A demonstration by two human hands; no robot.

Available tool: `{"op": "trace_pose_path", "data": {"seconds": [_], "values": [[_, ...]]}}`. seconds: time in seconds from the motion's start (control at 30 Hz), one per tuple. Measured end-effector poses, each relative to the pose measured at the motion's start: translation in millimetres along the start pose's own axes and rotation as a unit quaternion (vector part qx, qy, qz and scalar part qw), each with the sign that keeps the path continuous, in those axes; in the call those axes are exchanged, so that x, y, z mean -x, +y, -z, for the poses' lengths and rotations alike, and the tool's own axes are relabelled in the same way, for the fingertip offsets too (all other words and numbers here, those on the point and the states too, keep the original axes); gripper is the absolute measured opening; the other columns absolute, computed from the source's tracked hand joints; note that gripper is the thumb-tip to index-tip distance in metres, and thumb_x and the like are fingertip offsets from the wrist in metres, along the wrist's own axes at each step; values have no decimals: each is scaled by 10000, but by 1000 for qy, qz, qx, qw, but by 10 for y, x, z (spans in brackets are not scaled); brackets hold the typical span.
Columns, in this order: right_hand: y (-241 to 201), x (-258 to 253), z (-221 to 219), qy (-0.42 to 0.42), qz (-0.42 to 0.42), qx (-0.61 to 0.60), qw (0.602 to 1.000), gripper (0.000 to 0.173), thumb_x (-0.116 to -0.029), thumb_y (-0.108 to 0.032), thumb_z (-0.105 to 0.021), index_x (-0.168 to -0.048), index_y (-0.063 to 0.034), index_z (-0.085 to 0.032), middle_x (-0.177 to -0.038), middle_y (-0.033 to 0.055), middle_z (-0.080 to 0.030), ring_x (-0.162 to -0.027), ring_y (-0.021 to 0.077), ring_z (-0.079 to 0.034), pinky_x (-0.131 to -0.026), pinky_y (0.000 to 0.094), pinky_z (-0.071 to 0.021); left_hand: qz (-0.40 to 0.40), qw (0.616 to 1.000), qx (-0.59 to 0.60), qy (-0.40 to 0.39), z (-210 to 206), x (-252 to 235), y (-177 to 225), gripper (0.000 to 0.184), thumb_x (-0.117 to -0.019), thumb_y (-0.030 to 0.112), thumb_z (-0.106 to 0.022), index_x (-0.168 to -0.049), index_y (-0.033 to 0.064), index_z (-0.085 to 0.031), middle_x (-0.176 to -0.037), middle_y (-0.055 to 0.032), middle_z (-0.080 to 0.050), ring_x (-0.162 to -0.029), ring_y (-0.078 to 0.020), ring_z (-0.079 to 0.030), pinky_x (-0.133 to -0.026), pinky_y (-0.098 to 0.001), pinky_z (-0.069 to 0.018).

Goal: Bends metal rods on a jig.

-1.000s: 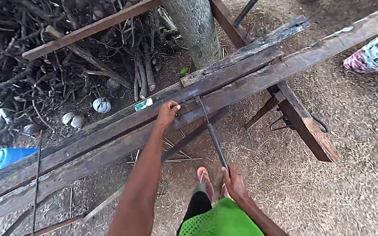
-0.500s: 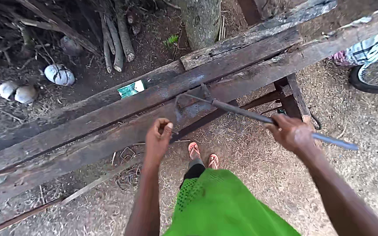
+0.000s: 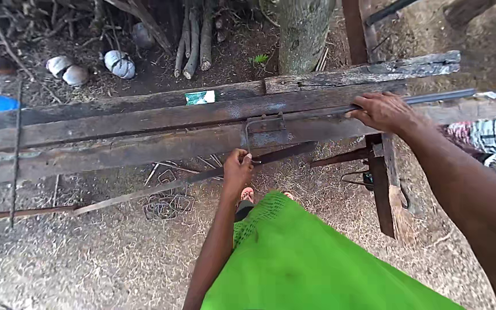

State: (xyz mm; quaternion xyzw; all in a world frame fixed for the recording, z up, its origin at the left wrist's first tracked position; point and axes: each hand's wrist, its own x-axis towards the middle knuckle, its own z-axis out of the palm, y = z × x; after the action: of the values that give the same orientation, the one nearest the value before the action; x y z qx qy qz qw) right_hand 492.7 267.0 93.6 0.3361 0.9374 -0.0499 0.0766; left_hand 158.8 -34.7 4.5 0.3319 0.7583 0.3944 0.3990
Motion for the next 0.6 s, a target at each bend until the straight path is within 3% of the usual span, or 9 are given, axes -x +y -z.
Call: {"op": "trace_pose_path", "data": {"seconds": [0.13, 0.2, 0.3, 0.4, 0.47, 0.6], "values": [[202, -132, -325, -7, 34, -51, 998, 423, -1053, -406, -569, -1191, -19, -673, -1142, 246, -690, -1091, 461, -667, -952, 671, -484, -37, 985, -151, 68, 185, 68, 172, 309, -1078, 234, -534, -1300, 39, -627, -1028, -194, -717, -841, -331, -713, -789, -559, -586], [254, -163, -446, 4, 48, -75, 996, 396, -1051, -383, -580, -1164, -15, -674, -1119, 239, -692, -1079, 453, -672, -941, 662, -497, -56, 977, -179, 99, 232, -66, 281, 331, -1072, 190, -536, -1351, 30, -612, -1135, -214, -711, -957, -353, -719, -880, -569, -573], [276, -133, -535, 8, 45, -104, 993, 388, -1044, -381, -597, -1169, -23, -680, -1113, 237, -697, -1052, 452, -684, -905, 670, -518, -94, 970, -207, 82, 156, -406, 353, 397, -1060, 161, -542, -1427, 11, -573, -1237, -220, -681, -1121, -337, -675, -1024, -522, -515], [357, -89, -589, 11, 35, -109, 993, 418, -1049, -416, -575, -1191, -36, -677, -1123, 229, -704, -1030, 452, -692, -888, 668, -517, -148, 957, -226, 101, -72, -640, 305, 325, -1049, 115, -540, -1317, -27, -656, -1271, -232, -673, -1210, -354, -646, -1087, -509, -482], [443, -39, -599, 15, 27, -105, 994, 438, -1049, -433, -566, -1191, -34, -678, -1105, 229, -705, -1010, 455, -694, -870, 666, -519, -161, 949, -235, 137, -168, -706, 283, 277, -1040, 90, -544, -1226, -38, -704, -1245, -223, -690, -1190, -352, -661, -1076, -506, -493], [562, 91, -601, 3, 4, -99, 995, 449, -1050, -459, -551, -1186, -50, -678, -1083, 217, -707, -977, 453, -699, -831, 672, -526, -180, 937, -250, 165, -204, -727, 247, 257, -1029, 63, -550, -1190, -47, -717, -1189, -227, -704, -1138, -360, -680, -1039, -511, -512]]}}
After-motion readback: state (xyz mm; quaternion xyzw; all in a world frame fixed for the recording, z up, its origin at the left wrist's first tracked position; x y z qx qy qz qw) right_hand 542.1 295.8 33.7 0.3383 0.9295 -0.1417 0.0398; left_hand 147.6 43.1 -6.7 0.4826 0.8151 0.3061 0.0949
